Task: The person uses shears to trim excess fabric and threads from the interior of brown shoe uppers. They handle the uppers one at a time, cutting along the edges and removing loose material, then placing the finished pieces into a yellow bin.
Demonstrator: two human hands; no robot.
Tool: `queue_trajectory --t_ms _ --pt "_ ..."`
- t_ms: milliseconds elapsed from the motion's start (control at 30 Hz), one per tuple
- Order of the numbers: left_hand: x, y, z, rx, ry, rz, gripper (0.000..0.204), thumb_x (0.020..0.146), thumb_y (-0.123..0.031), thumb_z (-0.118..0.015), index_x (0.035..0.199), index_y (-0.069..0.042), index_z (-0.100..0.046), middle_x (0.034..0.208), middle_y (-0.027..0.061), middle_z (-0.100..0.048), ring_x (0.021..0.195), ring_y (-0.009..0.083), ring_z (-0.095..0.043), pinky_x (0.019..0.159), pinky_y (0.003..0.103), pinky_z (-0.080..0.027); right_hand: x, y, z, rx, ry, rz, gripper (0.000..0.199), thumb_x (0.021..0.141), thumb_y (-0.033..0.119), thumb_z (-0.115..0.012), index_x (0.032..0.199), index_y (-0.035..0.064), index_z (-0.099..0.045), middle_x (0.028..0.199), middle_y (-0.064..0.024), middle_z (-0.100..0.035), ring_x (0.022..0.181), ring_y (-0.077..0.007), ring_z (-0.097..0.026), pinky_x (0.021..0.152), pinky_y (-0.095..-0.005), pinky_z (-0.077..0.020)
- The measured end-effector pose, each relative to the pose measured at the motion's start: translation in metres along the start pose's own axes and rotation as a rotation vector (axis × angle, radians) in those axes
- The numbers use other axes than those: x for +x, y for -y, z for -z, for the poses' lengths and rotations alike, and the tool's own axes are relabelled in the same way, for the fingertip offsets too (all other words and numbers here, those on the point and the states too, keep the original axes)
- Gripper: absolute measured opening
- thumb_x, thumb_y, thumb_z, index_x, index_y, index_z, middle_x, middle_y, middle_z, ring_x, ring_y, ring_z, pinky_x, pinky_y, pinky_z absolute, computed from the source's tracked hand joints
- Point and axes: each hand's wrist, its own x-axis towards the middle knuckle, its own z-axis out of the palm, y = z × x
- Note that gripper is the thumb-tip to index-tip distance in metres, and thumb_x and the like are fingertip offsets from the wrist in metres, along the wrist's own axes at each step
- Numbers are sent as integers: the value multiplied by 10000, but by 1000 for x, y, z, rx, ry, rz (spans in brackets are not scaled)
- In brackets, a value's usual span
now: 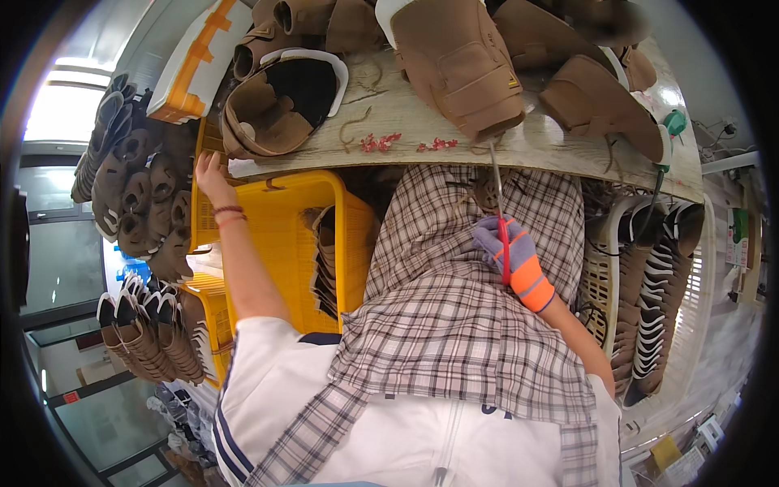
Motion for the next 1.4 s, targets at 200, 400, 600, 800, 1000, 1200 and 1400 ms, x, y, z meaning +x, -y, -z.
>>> queue_trajectory --t_ms 200,400,600,800,1000,1200,1400 --pt "-221 -40 -106 497 346 -941 600 840 -296 -687 1318 -19 -454 1380 179 -404 1293 341 -377 1095 472 -270 1 -6 13 -1 -113 127 232 904 148 -617 1067 -12 -575 803 -99 -669 564 -85 -546 490 -202 -422" --pt "-309 -52 -215 367 728 -990 794 723 -296 -769 1395 -87 -401 1465 227 -293 1388 397 -230 1127 544 -171 -8 1 18 17 -145 41 267 904 142 -626 1112 -15 -566 777 -59 -647 572 -84 -530 516 -214 -434" --pt "-291 -15 -181 489 607 -968 551 852 -187 -621 1358 -65 -439 1440 197 -355 1373 367 -280 1133 525 -162 -1 -16 33 -213 11 72 338 853 179 -697 1112 1 -571 841 -53 -618 693 -103 -562 617 -248 -473" --pt "-204 0 -91 986 208 -730 504 836 -72 -570 1328 -22 -473 1442 169 -398 1166 348 -484 925 448 -354 49 83 -52 -1302 84 578 553 802 520 -660 1066 38 -594 965 -140 -648 861 -321 -631 735 -391 -513" --pt "-157 25 -63 968 279 -830 457 798 28 -541 1254 33 -526 1337 185 -487 1020 351 -554 839 402 -448 151 123 -159 -1589 79 764 446 871 459 -547 1039 53 -622 963 -122 -669 869 -294 -648 748 -380 -520" --pt "-161 37 -60 837 263 -805 416 797 70 -515 1211 58 -549 1271 178 -513 967 348 -540 868 409 -452 195 131 -219 -1794 140 767 406 862 435 -571 1060 87 -641 968 -106 -681 909 -267 -661 759 -369 -527" --pt "-159 37 -58 810 281 -768 420 792 56 -533 1211 65 -547 1262 178 -510 978 338 -538 869 416 -445 204 133 -236 -1852 146 706 400 852 419 -595 1101 108 -633 985 -84 -684 918 -255 -664 742 -364 -536"
